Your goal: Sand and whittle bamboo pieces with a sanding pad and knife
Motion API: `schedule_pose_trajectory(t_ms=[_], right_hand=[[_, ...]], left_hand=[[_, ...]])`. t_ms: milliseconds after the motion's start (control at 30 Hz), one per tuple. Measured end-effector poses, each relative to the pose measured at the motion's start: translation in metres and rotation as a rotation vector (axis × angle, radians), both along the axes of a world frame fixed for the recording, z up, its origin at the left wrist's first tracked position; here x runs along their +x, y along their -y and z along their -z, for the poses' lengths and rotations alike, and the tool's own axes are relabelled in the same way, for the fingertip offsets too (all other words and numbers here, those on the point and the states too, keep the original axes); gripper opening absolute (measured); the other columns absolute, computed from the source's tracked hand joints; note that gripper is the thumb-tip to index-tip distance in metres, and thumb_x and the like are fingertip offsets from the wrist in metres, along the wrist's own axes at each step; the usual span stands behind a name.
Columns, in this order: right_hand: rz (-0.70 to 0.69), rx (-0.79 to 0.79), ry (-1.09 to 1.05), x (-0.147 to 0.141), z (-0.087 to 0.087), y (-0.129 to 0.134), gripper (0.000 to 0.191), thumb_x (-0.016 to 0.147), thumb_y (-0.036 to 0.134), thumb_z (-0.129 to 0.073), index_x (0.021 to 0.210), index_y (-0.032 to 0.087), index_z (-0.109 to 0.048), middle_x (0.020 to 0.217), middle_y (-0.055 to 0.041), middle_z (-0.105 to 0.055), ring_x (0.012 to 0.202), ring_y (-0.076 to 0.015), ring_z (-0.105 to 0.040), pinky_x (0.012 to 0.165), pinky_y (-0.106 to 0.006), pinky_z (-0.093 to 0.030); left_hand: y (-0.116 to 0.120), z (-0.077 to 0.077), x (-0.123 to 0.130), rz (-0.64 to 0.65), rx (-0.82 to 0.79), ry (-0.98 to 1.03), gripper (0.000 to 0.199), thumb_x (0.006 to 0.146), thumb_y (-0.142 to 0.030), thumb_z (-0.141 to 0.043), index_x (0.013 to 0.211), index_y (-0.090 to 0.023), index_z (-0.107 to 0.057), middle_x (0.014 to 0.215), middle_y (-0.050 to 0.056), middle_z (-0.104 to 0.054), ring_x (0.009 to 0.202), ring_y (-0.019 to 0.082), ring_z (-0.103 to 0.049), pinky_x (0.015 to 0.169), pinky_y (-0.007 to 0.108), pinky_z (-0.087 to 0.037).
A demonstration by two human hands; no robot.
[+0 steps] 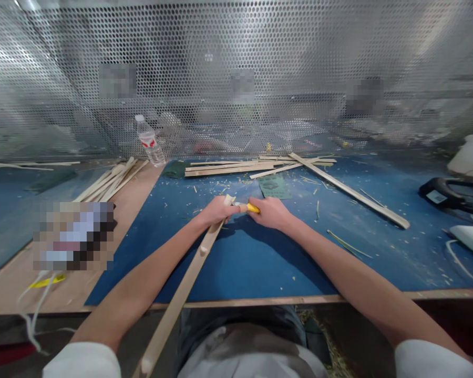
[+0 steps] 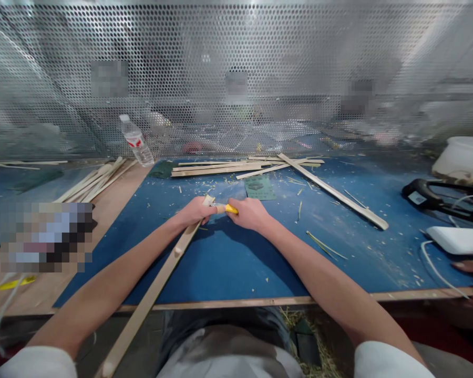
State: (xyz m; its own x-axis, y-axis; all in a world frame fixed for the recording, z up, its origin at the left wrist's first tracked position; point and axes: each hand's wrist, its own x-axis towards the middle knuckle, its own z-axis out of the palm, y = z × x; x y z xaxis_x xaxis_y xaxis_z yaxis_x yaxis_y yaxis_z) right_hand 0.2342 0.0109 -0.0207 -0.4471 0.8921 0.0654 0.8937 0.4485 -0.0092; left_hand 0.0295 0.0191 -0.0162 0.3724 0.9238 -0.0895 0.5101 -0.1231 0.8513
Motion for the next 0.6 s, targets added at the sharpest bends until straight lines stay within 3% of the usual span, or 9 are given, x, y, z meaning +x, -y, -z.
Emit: schedule_pose_trajectory(t_ms=[467, 600], right_hand=[[0.128, 0.004, 0.048, -0.012, -0.006, 0.011, 0.035, 0.102, 0.037, -0.035, 0.122, 0.019, -0.056, 0.093, -0.0136, -0.075, 0.084, -0.0269, -0.072, 0.065, -0.030, -0.039], [0.111, -0.007, 0.052, -0.010, -0.003, 0.009, 0.034, 0.102, 0.039, -0.035, 0.120, 0.020, -0.057, 0.093, -0.0127, -0.076, 0.085, -0.0264, -0.072, 0.063, -0.030, -0.037]], left_hand=[[-0.003, -0.002, 0.004, -0.163, -0.045, 0.013, 0.040, 0.077, -0.045, -0.070, 0.054, -0.020, -0.048, 0.041, -0.004, -0.048, 0.038, 0.010, -0.046, 0.044, 0.023, -0.037], [-0.002, -0.002, 0.003, -0.141, -0.030, -0.008, 0.040, 0.079, -0.043, -0.067, 0.051, -0.020, -0.048, 0.041, -0.004, -0.048, 0.039, 0.010, -0.048, 0.046, 0.023, -0.038]])
